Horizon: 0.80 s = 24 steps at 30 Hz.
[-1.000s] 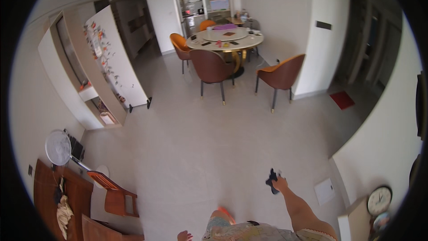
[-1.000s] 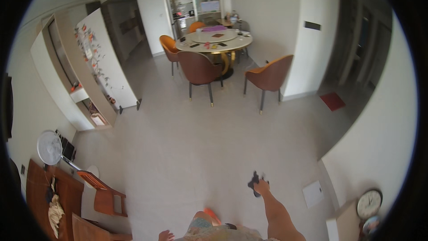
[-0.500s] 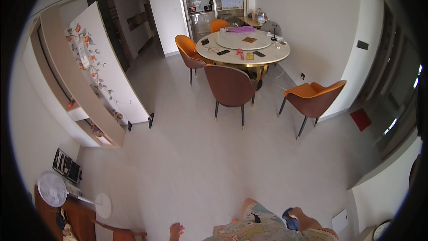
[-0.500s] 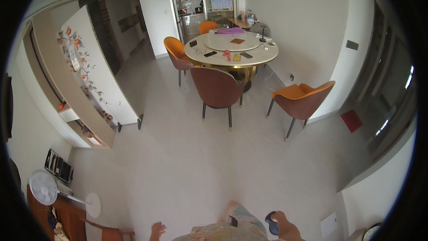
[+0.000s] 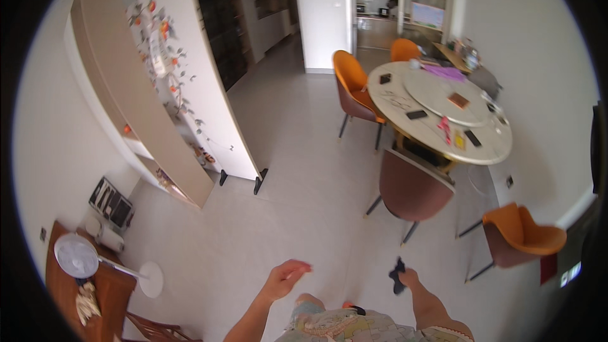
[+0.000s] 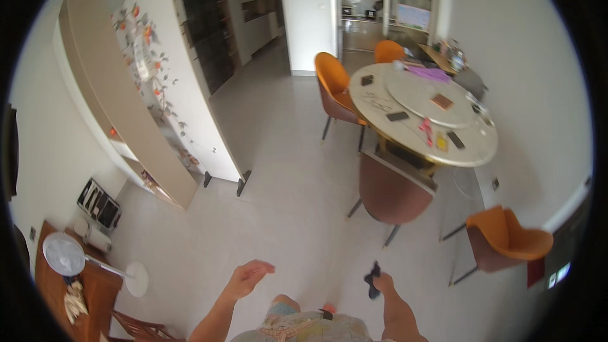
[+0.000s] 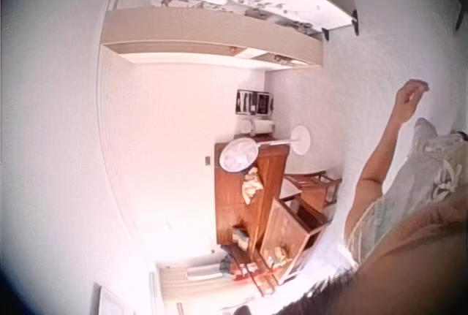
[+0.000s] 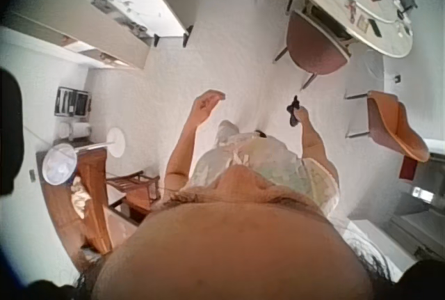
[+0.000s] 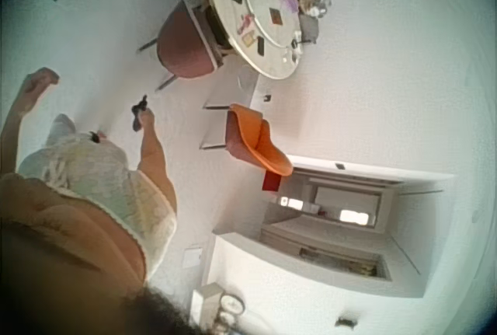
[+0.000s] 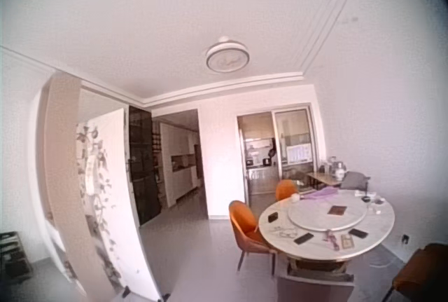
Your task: The person wipes a round dining table with a dark cloth, moving a power strip and other items aside to reach the surface. They then wipe a red plastic stool and a side table, handling a book, a digital scale, and a glass pot while cleaning.
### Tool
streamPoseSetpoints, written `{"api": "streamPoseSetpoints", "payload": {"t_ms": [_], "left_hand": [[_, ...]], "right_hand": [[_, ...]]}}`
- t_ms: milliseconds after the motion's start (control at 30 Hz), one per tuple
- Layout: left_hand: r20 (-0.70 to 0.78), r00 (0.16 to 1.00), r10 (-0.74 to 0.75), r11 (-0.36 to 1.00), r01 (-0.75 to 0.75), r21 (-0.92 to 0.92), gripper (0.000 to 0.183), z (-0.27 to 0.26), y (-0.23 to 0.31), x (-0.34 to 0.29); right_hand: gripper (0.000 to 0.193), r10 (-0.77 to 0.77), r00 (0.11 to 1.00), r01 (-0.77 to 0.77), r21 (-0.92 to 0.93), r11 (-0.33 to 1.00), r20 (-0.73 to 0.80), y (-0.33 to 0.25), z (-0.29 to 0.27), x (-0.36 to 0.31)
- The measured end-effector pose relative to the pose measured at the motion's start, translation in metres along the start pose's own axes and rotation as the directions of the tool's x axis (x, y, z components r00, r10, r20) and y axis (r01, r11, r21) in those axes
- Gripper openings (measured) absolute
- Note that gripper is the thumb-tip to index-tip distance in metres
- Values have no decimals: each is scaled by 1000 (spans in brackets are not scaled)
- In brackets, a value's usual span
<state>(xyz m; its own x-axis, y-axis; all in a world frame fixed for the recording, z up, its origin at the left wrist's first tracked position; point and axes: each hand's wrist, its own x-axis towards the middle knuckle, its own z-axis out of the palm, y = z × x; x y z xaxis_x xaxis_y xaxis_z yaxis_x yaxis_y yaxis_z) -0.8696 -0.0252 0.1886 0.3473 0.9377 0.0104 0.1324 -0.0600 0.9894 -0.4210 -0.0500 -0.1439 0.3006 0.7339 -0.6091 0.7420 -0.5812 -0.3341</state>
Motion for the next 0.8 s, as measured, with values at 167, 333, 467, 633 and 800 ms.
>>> {"api": "streamPoseSetpoints", "payload": {"t_ms": [167,333,467,633,800], "left_hand": [[628,496,599,798,-302,-522,16,-46,119,150],[707,245,663,736,-386,-556,17,-104,133,329],[707,162,688,705,-378,-600,18,-151,144,476],[627,-30,779,570,-381,-727,19,-190,133,644],[682,51,730,613,-491,-619,20,-229,108,817]], "right_hand": [[44,-361,894,340,-121,933,-267,-221,-138,146],[48,-300,925,307,-9,952,-232,-342,-137,255],[56,-223,964,251,-224,942,142,-367,-115,311],[61,202,976,-158,-384,909,76,-261,-112,383],[54,321,929,-277,-228,933,184,-415,-162,505]]}}
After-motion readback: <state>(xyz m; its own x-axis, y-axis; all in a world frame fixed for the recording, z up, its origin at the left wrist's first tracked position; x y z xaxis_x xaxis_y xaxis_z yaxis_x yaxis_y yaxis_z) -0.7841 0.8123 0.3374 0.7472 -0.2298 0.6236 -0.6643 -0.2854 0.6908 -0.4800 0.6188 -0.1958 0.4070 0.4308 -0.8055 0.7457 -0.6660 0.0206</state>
